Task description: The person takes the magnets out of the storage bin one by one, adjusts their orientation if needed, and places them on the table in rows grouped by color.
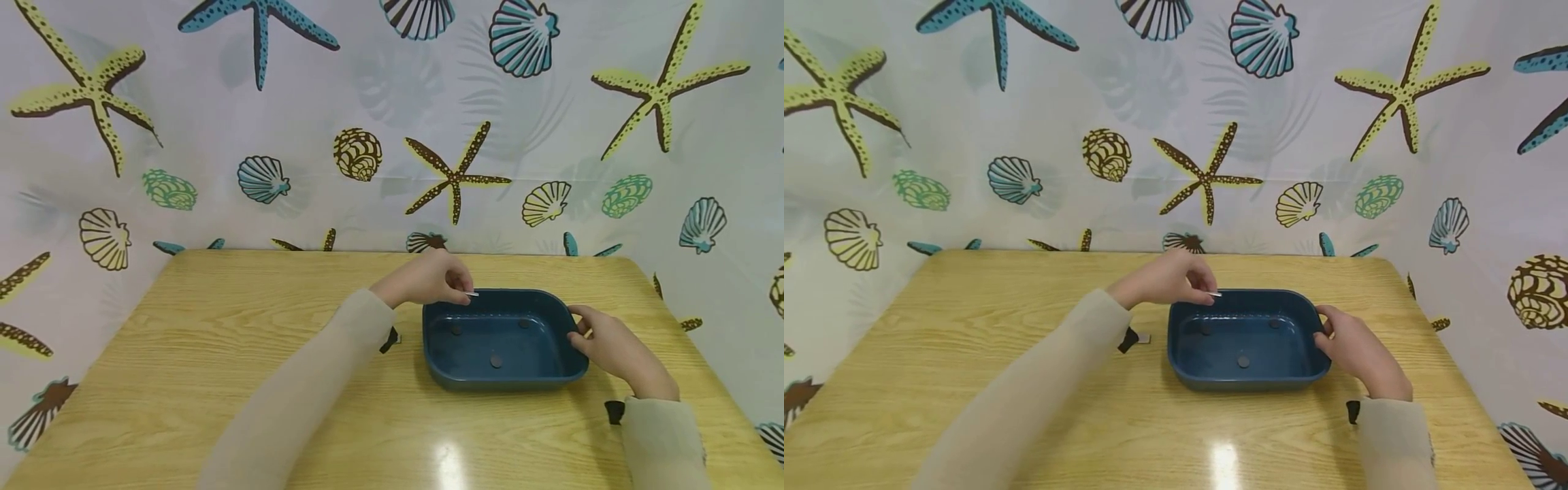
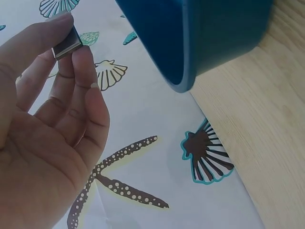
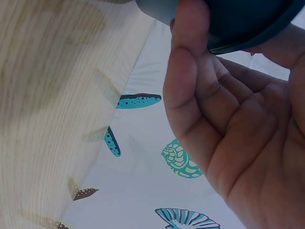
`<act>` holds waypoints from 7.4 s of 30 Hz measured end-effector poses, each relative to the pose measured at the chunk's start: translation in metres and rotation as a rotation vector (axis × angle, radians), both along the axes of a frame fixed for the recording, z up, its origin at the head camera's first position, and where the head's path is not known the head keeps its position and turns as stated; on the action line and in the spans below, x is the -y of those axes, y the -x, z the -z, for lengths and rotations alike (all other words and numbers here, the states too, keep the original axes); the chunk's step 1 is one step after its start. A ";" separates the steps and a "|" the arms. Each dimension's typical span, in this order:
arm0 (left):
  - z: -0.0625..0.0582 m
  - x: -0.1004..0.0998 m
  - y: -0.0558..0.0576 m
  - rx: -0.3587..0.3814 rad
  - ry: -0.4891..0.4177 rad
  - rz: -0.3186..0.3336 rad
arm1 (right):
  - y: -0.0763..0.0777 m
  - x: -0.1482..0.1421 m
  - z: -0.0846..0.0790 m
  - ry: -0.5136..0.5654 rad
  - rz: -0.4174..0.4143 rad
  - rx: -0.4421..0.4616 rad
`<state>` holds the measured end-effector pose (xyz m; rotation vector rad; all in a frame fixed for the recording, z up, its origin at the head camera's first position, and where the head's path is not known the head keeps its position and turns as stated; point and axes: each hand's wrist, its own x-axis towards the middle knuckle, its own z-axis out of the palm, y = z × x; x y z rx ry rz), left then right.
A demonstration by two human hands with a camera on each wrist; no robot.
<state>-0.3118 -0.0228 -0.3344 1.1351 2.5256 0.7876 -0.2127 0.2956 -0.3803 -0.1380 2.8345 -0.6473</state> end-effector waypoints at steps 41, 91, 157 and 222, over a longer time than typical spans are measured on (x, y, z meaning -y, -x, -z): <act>0.030 0.118 -0.018 0.007 -0.135 -0.301 | -0.001 0.001 0.001 -0.009 -0.002 -0.009; 0.052 0.193 -0.039 0.146 -0.004 -0.455 | -0.001 -0.003 0.001 0.007 -0.008 0.006; 0.045 0.155 -0.046 -0.033 0.121 -0.439 | 0.000 -0.002 0.001 0.014 -0.019 0.001; 0.064 -0.046 -0.051 -0.147 0.213 0.012 | 0.001 -0.008 0.006 0.026 -0.026 -0.022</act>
